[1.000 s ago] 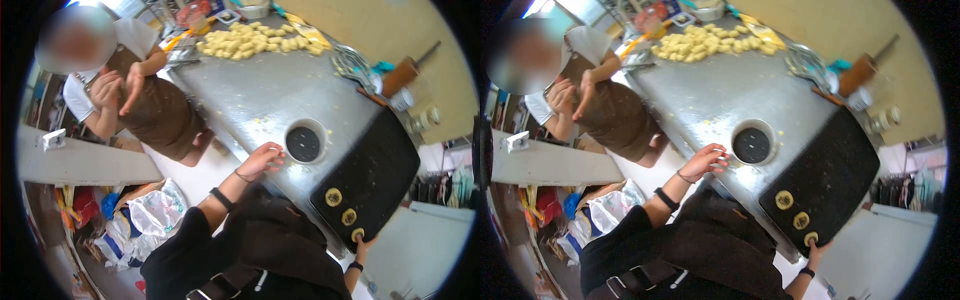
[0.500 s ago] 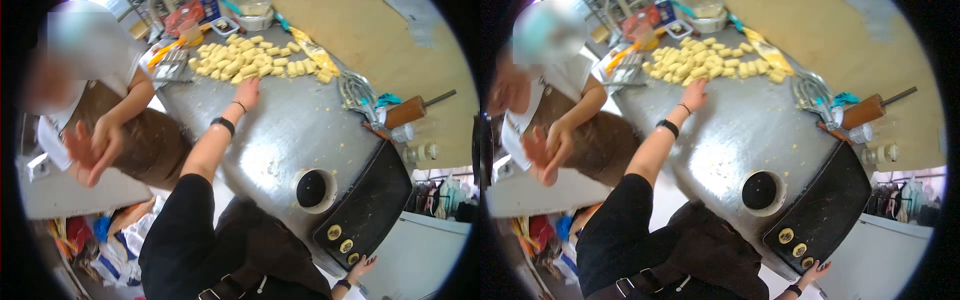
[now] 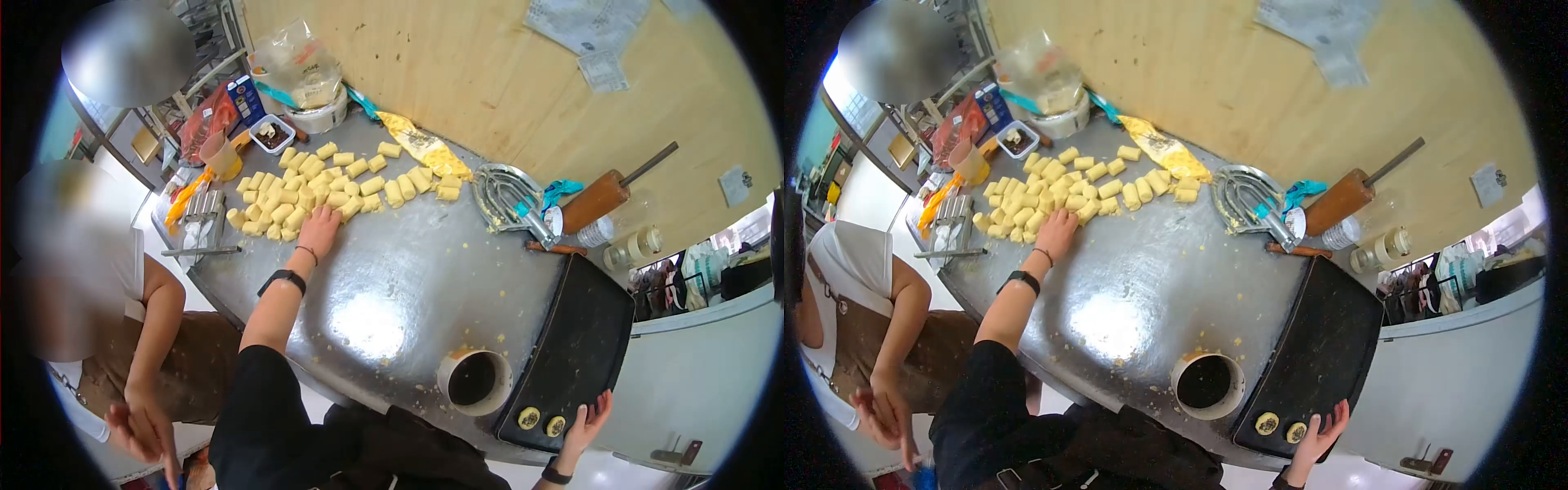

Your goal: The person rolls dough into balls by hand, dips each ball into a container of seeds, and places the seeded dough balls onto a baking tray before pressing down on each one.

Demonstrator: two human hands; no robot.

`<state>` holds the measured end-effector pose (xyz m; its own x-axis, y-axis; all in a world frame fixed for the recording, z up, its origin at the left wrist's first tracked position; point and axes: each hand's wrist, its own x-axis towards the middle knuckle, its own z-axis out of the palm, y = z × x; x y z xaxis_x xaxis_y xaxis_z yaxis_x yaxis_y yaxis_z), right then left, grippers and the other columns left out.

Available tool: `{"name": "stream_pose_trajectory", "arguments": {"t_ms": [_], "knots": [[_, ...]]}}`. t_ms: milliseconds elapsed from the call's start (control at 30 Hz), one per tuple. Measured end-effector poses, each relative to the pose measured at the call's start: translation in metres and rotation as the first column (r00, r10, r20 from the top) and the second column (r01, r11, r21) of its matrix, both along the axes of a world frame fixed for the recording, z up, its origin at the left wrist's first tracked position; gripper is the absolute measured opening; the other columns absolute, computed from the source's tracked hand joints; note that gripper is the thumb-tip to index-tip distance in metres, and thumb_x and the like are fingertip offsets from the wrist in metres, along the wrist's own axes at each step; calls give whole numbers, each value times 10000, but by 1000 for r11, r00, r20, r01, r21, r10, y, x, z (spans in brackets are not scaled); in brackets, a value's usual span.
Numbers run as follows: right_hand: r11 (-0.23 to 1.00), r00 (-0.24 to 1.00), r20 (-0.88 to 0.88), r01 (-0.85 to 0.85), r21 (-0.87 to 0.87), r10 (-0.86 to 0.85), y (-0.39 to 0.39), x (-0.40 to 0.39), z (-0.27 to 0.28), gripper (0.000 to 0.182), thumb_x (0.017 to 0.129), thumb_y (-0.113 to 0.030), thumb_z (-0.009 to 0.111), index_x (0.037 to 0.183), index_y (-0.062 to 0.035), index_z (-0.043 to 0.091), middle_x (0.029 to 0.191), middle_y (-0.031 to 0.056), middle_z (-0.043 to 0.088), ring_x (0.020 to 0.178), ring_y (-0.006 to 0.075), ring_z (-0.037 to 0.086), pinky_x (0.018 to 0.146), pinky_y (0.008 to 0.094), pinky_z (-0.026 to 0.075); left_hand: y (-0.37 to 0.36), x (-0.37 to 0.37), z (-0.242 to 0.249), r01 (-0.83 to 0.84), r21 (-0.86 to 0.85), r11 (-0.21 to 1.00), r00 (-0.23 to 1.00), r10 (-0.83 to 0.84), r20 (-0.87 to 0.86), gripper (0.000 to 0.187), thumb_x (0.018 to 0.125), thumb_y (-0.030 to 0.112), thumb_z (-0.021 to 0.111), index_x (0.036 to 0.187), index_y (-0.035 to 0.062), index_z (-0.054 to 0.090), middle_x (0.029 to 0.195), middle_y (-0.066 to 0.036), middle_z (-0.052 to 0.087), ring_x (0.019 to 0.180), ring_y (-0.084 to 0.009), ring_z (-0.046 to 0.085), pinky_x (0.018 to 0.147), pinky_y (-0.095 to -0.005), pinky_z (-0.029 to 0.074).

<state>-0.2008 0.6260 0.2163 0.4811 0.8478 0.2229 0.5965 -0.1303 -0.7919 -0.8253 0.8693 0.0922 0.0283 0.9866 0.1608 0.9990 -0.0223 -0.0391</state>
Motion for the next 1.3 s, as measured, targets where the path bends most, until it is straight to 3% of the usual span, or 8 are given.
{"name": "stream_pose_trajectory", "arguments": {"t_ms": [300, 333, 400, 500, 600, 867, 1067, 1300], "knots": [[734, 889, 458, -307, 606, -6, 60, -128, 155, 723, 823, -348, 657, 1363, 9, 335, 1416, 226, 329, 1337, 395, 289, 1104, 488, 224, -1, -33, -7, -19, 50, 999, 981, 9, 196, 283, 824, 98, 546, 1106, 112, 564, 1029, -159, 600, 961, -322, 587, 814, -406, 481], [437, 932, 351, -280, 855, -89, 69, -152, 196, 812, 808, -449, 649, 1378, 2, 285, 1440, 227, 281, 1345, 413, 266, 1111, 544, 194, -6, -33, -7, -56, 172, 984, 953, 1, 302, 282, 841, 105, 553, 1123, 102, 557, 1021, -169, 608, 944, -330, 595, 804, -402, 490], [308, 935, 343, -301, 903, -91, 59, -166, 224, 719, 856, -469, 541, 1397, -86, 263, 1486, 231, 187, 1361, 435, 201, 1098, 632, 91, -20, -11, 27, -250, 181, 951, 779, 87, 621, 221, 905, 162, 539, 1109, 78, 553, 1042, -160, 624, 906, -291, 623, 775, -375, 515], [244, 991, 121, -132, 961, 60, 52, -179, 231, 949, 830, -645, 496, 1447, -76, 53, 1496, 270, 79, 1366, 487, 138, 1073, 661, 102, -62, 40, 51, -280, -80, 957, -270, 2, 963, 219, 954, 209, 491, 1103, 60, 553, 1005, -128, 642, 875, -227, 639, 756, -339, 539], [243, 992, 90, -108, 964, 85, 43, -186, 225, 1055, 799, -654, 542, 1461, -71, -36, 1507, 281, 23, 1382, 474, 101, 1076, 652, 55, -124, 116, 89, -17, -121, 992, -926, 30, 377, 248, 965, 241, 483, 1120, 58, 546, 1001, -107, 645, 880, -183, 638, 766, -307, 549], [281, 914, 322, -385, 879, 244, 37, -181, 194, 1205, 702, -779, 535, 1475, -19, 9, 1531, 238, 54, 1401, 421, 122, 1091, 579, 31, -217, 257, 163, 429, -21, 903, -899, 429, 92, 270, 970, 310, 463, 1175, 136, 488, 1056, -89, 592, 951, -229, 598, 758, -329, 534], [107, 777, 587, -619, 778, 225, 15, -184, 211, 1128, 739, -764, 508, 1457, 27, 145, 1526, 251, 62, 1399, 441, 108, 1108, 558, 67, -247, 299, 183, 448, -8, 894, -881, 443, 169, 262, 954, 285, 504, 1168, 137, 481, 1084, -92, 581, 974, -243, 594, 790, -354, 523], [83, 826, 450, -503, 860, 339, 2, -168, 203, 812, 848, -663, 416, 1353, -27, 425, 1464, 296, 234, 1379, 450, 196, 1114, 535, 83, -268, 338, 197, 437, 20, 899, -887, 427, 178, 315, 926, 306, 529, 1176, 120, 484, 1071, -90, 602, 977, -249, 596, 818, -368, 513]]}}
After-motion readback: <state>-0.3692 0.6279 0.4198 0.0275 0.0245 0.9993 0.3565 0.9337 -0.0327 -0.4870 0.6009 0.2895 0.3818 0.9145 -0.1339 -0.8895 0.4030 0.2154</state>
